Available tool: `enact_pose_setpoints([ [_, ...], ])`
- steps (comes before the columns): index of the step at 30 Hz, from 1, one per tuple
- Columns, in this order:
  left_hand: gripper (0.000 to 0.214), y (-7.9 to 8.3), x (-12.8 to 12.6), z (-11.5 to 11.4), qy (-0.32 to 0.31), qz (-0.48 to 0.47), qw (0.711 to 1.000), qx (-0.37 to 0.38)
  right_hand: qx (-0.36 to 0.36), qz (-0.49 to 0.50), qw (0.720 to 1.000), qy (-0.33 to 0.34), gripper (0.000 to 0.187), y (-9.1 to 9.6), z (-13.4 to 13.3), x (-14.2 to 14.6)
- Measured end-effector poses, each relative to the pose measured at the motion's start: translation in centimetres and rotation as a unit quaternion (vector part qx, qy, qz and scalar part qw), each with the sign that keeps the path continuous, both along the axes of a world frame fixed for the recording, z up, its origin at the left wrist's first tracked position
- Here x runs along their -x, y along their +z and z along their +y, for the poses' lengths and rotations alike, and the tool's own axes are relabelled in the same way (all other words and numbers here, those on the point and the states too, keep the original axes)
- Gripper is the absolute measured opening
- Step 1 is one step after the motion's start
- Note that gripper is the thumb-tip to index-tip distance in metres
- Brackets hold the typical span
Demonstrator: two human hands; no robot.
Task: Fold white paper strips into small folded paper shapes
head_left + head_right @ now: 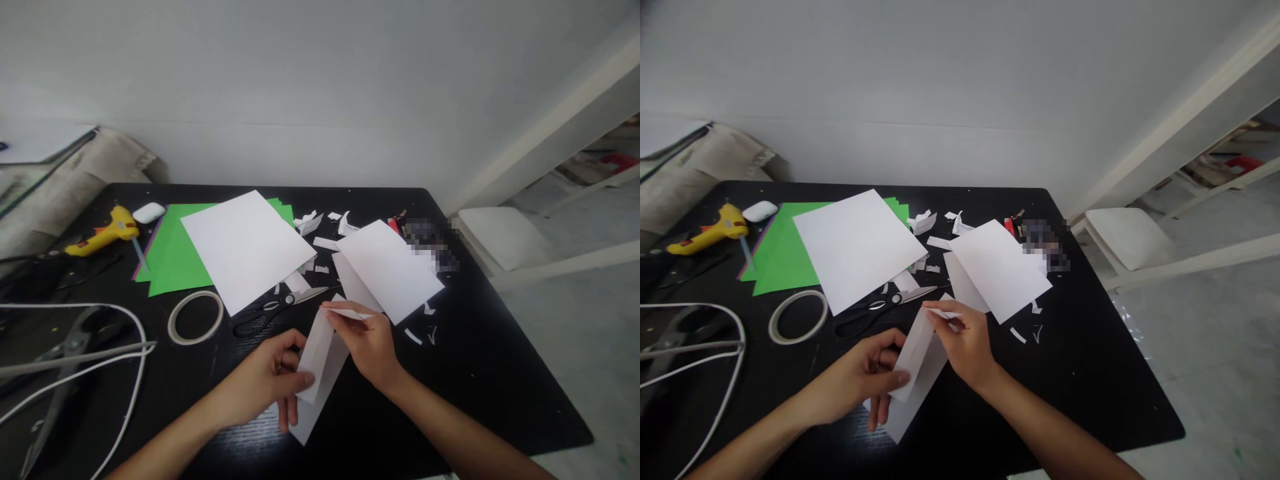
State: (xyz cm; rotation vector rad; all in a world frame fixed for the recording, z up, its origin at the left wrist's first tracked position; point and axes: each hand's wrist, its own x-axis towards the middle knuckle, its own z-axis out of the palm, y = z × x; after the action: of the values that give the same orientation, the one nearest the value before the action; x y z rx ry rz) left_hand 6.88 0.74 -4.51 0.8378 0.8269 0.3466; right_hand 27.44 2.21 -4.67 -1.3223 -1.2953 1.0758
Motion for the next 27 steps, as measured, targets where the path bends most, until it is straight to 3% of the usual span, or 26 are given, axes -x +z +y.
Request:
enact_pose_setpoints([
  [5, 0.047, 0.1, 0.0, 0.0, 0.026, 0.0, 1.0, -0.012, 0.021, 0.01, 1.0, -0.012, 0.02, -0.1, 0.2, -0.1],
  [11, 0.093, 0.9, 0.5, -0.3, 0.047, -0.026, 0.998, -0.024, 0.056, 0.055, 0.997, -0.026, 0.021, 0.2, 0.6, -0.3],
  [14, 0.099, 1.2, 0.9, -0.5, 0.029, -0.044, 0.998, -0.026, 0.064, 0.069, 0.995, -0.042, 0.023, 0.3, 1.0, -0.5],
  [16, 0.09, 1.4, 1.1, -0.6, 0.008, -0.049, 0.999, -0.016, 0.066, 0.079, 0.993, -0.05, 0.026, 0.3, 1.3, -0.7],
  [21, 0.037, 1.7, 1.2, -0.5, -0.062, -0.065, 0.996, 0.029, 0.055, 0.061, 0.995, -0.065, 0.026, 0.3, 1.6, -1.1],
  [27, 0.032, 1.7, 1.1, -0.3, -0.048, -0.097, 0.992, 0.064, 0.027, 0.016, 0.998, -0.049, 0.021, 0.0, 1.5, -1.1],
])
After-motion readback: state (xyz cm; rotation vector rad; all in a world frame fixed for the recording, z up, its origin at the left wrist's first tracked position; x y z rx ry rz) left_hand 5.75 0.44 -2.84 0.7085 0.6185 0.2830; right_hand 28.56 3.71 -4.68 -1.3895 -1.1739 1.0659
